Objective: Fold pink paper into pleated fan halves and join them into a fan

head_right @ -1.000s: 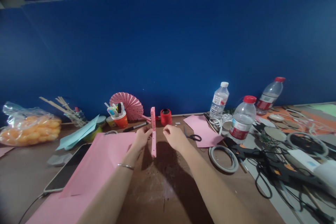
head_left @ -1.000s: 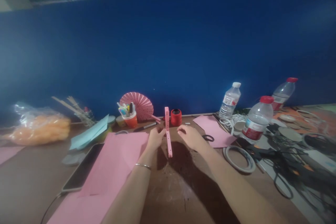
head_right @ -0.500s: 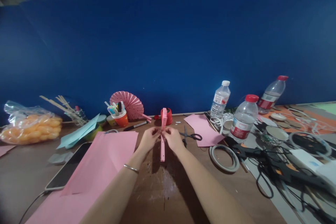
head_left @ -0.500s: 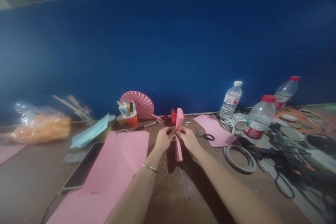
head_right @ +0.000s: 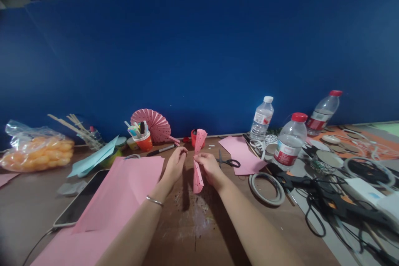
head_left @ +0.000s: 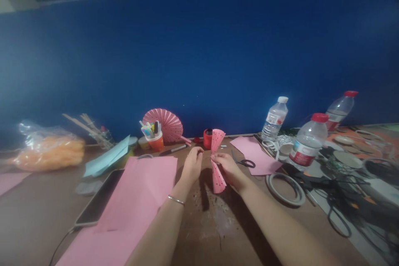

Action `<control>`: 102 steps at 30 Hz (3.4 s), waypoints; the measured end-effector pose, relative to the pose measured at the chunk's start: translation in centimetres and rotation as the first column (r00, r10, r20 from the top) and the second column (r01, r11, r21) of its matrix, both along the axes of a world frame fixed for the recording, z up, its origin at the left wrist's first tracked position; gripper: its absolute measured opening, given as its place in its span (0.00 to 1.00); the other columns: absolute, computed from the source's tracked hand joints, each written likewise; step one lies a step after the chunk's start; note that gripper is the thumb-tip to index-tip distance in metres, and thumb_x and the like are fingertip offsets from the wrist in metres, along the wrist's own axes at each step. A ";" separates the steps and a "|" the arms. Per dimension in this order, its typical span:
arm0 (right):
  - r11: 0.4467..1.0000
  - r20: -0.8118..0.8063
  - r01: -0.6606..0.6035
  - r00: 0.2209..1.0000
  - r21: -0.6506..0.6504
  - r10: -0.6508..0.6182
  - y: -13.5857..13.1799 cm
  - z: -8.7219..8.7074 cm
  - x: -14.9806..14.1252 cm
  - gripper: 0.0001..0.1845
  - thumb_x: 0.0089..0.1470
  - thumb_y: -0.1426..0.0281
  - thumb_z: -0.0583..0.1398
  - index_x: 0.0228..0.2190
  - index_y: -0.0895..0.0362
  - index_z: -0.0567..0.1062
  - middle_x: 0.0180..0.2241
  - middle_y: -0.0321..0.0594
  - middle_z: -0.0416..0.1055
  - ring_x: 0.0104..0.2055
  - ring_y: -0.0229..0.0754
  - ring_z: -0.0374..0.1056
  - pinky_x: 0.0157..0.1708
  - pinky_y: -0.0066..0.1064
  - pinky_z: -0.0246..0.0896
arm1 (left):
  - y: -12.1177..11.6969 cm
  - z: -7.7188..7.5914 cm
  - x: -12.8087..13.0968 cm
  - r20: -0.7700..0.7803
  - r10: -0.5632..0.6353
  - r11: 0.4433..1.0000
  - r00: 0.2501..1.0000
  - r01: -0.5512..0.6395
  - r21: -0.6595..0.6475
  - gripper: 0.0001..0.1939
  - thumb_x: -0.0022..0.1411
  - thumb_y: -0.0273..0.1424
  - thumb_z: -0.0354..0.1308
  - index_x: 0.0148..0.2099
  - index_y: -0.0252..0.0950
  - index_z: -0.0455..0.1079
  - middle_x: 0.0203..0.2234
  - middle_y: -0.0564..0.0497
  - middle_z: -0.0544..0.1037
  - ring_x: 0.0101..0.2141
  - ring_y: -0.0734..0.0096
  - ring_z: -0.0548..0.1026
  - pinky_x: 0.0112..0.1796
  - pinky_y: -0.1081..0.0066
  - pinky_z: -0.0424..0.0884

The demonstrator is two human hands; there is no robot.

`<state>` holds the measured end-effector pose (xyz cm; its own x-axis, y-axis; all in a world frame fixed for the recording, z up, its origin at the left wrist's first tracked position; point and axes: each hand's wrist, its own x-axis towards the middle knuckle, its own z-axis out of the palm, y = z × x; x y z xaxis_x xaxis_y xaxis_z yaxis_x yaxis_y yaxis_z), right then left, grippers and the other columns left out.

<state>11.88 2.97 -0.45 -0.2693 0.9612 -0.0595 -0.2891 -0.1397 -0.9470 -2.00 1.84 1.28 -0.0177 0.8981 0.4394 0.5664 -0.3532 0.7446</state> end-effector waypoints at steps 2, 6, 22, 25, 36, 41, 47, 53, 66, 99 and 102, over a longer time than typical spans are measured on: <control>1.000 -0.015 0.003 1.000 -0.013 -0.004 0.2 -0.3 0.1 0.12 0.36 0.62 0.61 0.20 0.58 0.66 0.16 0.32 0.63 0.19 0.35 0.58 0.22 0.27 0.52 | -0.1 -0.3 0.4 0.079 0.047 0.999 0.996 -0.045 -0.032 0.11 0.59 0.29 0.39 0.35 0.36 0.62 0.28 0.51 0.68 0.31 0.71 0.67 0.35 0.73 0.62; 0.999 -0.032 0.021 0.999 -0.032 -0.022 0.1 -0.7 0.1 0.12 0.35 0.63 0.61 0.20 0.58 0.67 0.17 0.32 0.64 0.19 0.35 0.59 0.21 0.27 0.51 | -1.2 -0.8 1.0 0.198 0.187 0.979 0.962 -0.166 -0.115 0.11 0.58 0.32 0.41 0.31 0.36 0.63 0.26 0.52 0.69 0.29 0.72 0.67 0.33 0.74 0.62; 0.988 -0.038 0.146 0.988 -0.056 -0.148 0.0 -2.2 -1.6 0.09 0.36 0.66 0.61 0.16 0.57 0.67 0.14 0.31 0.60 0.16 0.33 0.55 0.16 0.26 0.51 | -2.0 -3.5 2.5 0.665 0.212 0.870 0.716 0.171 -0.462 0.17 0.50 0.42 0.54 0.29 0.31 0.68 0.19 0.52 0.71 0.21 0.76 0.67 0.23 0.77 0.63; 0.990 -0.059 0.132 0.989 -0.044 -0.134 0.0 -2.2 -1.7 0.09 0.38 0.65 0.61 0.17 0.58 0.68 0.16 0.32 0.61 0.17 0.34 0.57 0.16 0.27 0.52 | -1.8 -3.0 2.4 0.692 0.273 0.838 0.669 0.188 -0.512 0.16 0.48 0.41 0.57 0.27 0.30 0.68 0.18 0.51 0.71 0.20 0.75 0.68 0.23 0.76 0.64; 0.992 0.060 0.126 0.990 0.004 -0.126 0.3 -3.0 -1.4 0.12 0.40 0.64 0.61 0.17 0.59 0.69 0.15 0.32 0.63 0.17 0.33 0.57 0.17 0.25 0.49 | -1.6 -2.5 2.1 0.690 0.302 0.846 0.658 0.149 -0.512 0.13 0.48 0.37 0.57 0.30 0.30 0.69 0.20 0.49 0.74 0.21 0.74 0.71 0.25 0.75 0.67; 0.987 0.144 0.143 0.978 0.067 -0.151 0.1 -2.3 -1.4 0.12 0.41 0.65 0.61 0.16 0.60 0.68 0.13 0.32 0.62 0.15 0.31 0.52 0.15 0.24 0.42 | -1.4 -1.9 1.7 0.636 0.305 0.824 0.709 0.138 -0.550 0.13 0.48 0.37 0.57 0.28 0.29 0.69 0.18 0.48 0.74 0.20 0.73 0.70 0.23 0.75 0.66; 0.986 0.281 0.127 0.948 0.105 -0.152 -0.1 -1.9 -1.5 0.12 0.43 0.67 0.59 0.15 0.59 0.67 0.14 0.33 0.64 0.16 0.32 0.54 0.18 0.25 0.46 | -1.5 -1.8 1.7 0.607 0.322 0.823 0.726 0.102 -0.558 0.13 0.48 0.37 0.57 0.29 0.30 0.68 0.18 0.49 0.74 0.20 0.73 0.70 0.22 0.76 0.64; 0.962 0.570 0.135 0.782 0.239 -0.252 -0.5 -1.2 -1.4 0.14 0.45 0.64 0.57 0.15 0.58 0.70 0.16 0.36 0.68 0.21 0.38 0.62 0.22 0.26 0.52 | -1.4 -1.9 1.4 0.466 0.282 0.864 0.839 -0.012 -0.503 0.10 0.50 0.35 0.55 0.26 0.31 0.68 0.20 0.50 0.74 0.21 0.75 0.68 0.23 0.77 0.62; 0.807 0.601 0.121 0.605 0.579 -0.522 -2.3 0.0 -1.5 0.07 0.49 0.68 0.54 0.30 0.56 0.70 0.30 0.40 0.70 0.34 0.43 0.65 0.35 0.30 0.56 | -1.3 -1.5 1.1 0.341 0.294 0.894 0.893 -0.130 -0.429 0.09 0.51 0.34 0.53 0.28 0.33 0.69 0.22 0.49 0.75 0.25 0.70 0.72 0.26 0.75 0.65; 0.889 0.611 0.088 0.696 0.449 -0.378 -1.6 -1.0 -1.7 0.08 0.49 0.69 0.51 0.20 0.56 0.64 0.20 0.33 0.63 0.24 0.36 0.59 0.24 0.24 0.50 | -1.1 -1.4 0.8 0.384 0.274 0.892 0.882 -0.084 -0.444 0.14 0.51 0.39 0.53 0.26 0.32 0.69 0.19 0.51 0.74 0.22 0.73 0.68 0.23 0.77 0.61; 0.908 0.542 0.139 0.762 0.396 -0.353 -1.3 -1.3 -1.8 0.07 0.49 0.70 0.50 0.21 0.56 0.62 0.18 0.31 0.60 0.22 0.36 0.58 0.23 0.25 0.51 | -1.1 -1.2 0.9 0.428 0.266 0.891 0.864 -0.051 -0.450 0.14 0.50 0.39 0.54 0.25 0.31 0.69 0.18 0.52 0.72 0.21 0.75 0.66 0.23 0.78 0.60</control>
